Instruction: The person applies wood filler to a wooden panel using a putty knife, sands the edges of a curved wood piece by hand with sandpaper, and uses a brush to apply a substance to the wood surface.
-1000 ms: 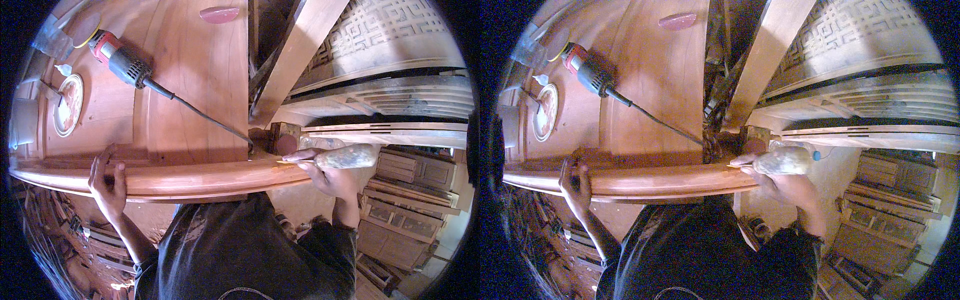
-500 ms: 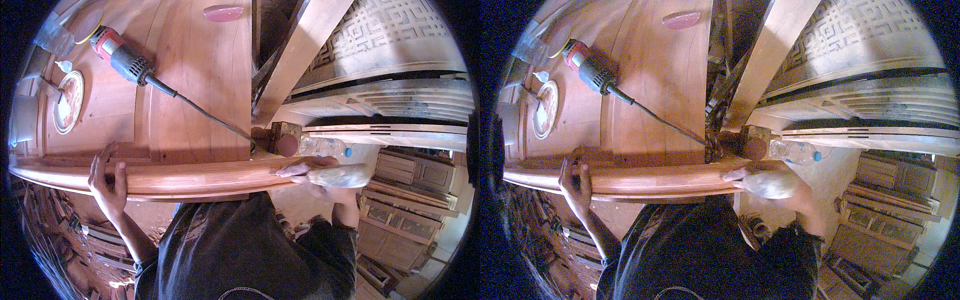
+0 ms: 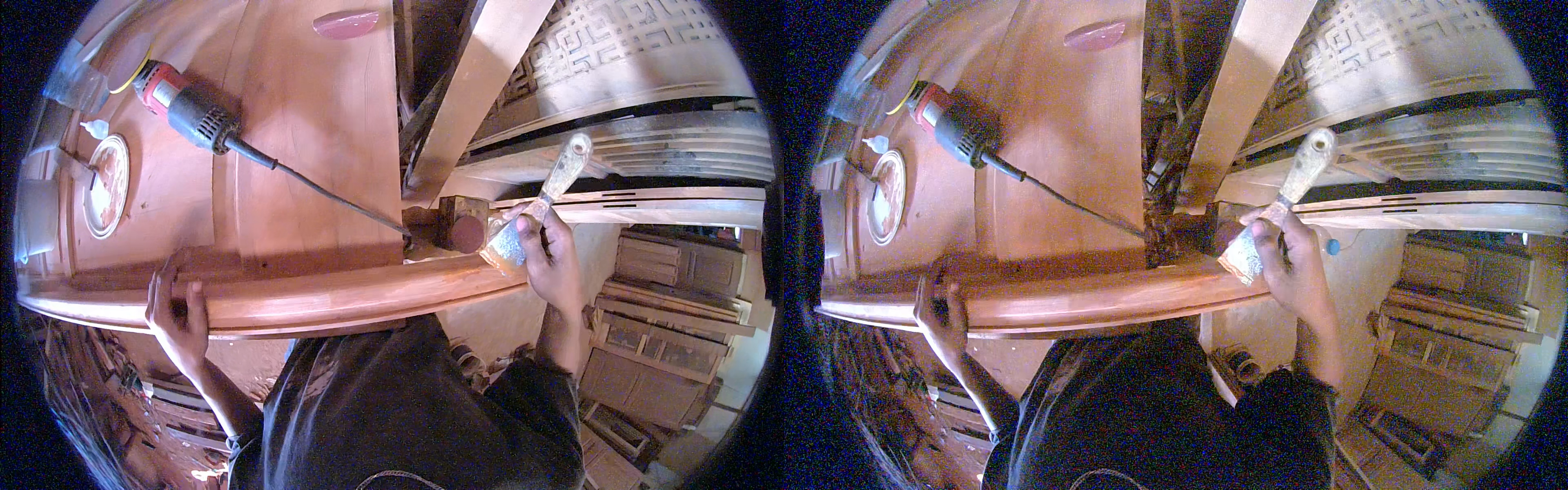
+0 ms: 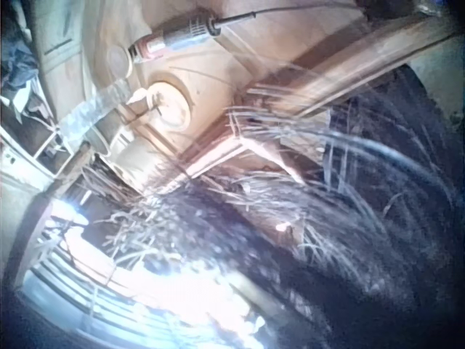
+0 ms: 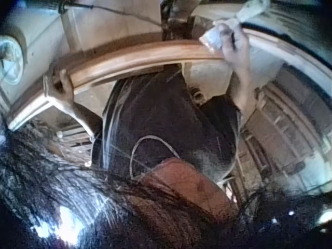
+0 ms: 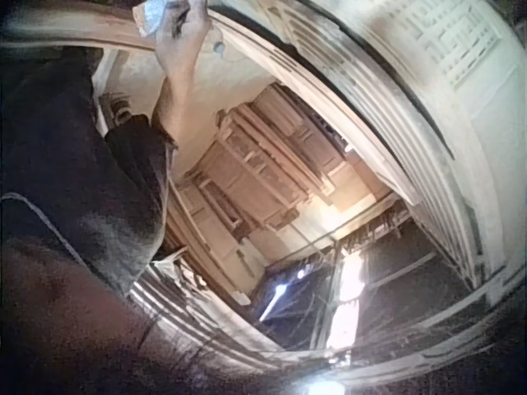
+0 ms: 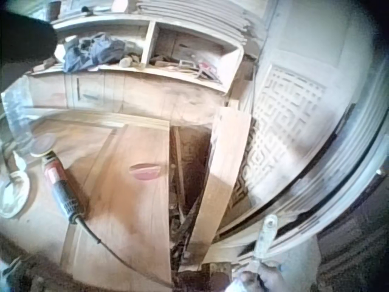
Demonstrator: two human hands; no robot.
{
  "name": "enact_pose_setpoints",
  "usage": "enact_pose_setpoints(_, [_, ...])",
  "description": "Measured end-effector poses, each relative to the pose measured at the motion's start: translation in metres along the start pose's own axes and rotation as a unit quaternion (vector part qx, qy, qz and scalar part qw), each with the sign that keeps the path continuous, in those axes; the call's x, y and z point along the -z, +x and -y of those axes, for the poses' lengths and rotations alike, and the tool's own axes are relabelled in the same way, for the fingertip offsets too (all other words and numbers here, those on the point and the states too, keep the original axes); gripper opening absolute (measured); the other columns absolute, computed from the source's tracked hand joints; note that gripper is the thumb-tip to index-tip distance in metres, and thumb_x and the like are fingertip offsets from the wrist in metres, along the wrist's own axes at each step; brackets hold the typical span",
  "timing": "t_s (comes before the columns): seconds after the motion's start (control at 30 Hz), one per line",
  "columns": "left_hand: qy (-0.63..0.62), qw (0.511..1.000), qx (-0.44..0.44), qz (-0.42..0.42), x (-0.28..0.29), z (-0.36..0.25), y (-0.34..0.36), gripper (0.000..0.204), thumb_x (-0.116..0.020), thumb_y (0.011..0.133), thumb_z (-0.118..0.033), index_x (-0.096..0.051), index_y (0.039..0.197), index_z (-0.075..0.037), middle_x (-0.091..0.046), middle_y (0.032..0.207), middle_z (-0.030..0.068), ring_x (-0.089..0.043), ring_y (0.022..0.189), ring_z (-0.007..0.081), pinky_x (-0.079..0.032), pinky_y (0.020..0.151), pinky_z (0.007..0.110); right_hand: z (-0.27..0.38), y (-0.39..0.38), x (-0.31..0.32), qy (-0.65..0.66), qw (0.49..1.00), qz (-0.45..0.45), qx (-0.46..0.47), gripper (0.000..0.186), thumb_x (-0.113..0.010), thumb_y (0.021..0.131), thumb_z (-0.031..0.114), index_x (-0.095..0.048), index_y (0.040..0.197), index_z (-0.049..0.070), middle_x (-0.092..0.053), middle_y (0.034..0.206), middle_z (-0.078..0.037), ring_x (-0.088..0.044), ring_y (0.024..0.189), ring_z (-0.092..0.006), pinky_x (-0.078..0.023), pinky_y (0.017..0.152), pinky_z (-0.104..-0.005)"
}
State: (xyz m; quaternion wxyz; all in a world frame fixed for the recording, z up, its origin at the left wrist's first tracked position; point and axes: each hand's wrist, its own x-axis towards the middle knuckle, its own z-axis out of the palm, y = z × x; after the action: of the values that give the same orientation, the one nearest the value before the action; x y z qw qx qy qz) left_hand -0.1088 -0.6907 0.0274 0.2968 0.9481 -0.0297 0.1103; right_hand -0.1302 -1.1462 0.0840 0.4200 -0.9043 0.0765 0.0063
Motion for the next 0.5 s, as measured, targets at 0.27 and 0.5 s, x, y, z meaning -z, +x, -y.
enact_pose_setpoints(0.27, [0.018, 0.998, 0.038, 0.047, 0.004, 0.003, -0.014, 0.03, -0.059, 0.093, -0.023, -0.066, 0.109, 0.001, -0.069, 0.104, 0.0176, -0.065, 0.09, 0.0336, -0.05, 0.082, 0.042, -0.015, -0.052, -0.031, 0.041, 0.969, -0.214, -0.118, 0.018, -0.052, 0.1, 0.016, -0.06, 0.106, 0.001, -0.064, 0.092, -0.011, -0.061, 0.085, -0.0224, -0.048, 0.077, -0.034])
enact_pose_setpoints(0.5, [0.047, 0.998, -0.027, 0.039, -0.002, 0.004, -0.002, 0.029, -0.057, 0.096, -0.023, -0.066, 0.095, 0.004, -0.067, 0.086, 0.0175, -0.063, 0.075, 0.031, -0.05, 0.067, 0.039, 0.007, -0.042, -0.067, 0.047, 0.928, -0.33, -0.168, 0.02, -0.048, 0.102, 0.015, -0.057, 0.108, -0.002, -0.063, 0.104, -0.013, -0.06, 0.1, -0.0211, -0.046, 0.089, -0.0343])
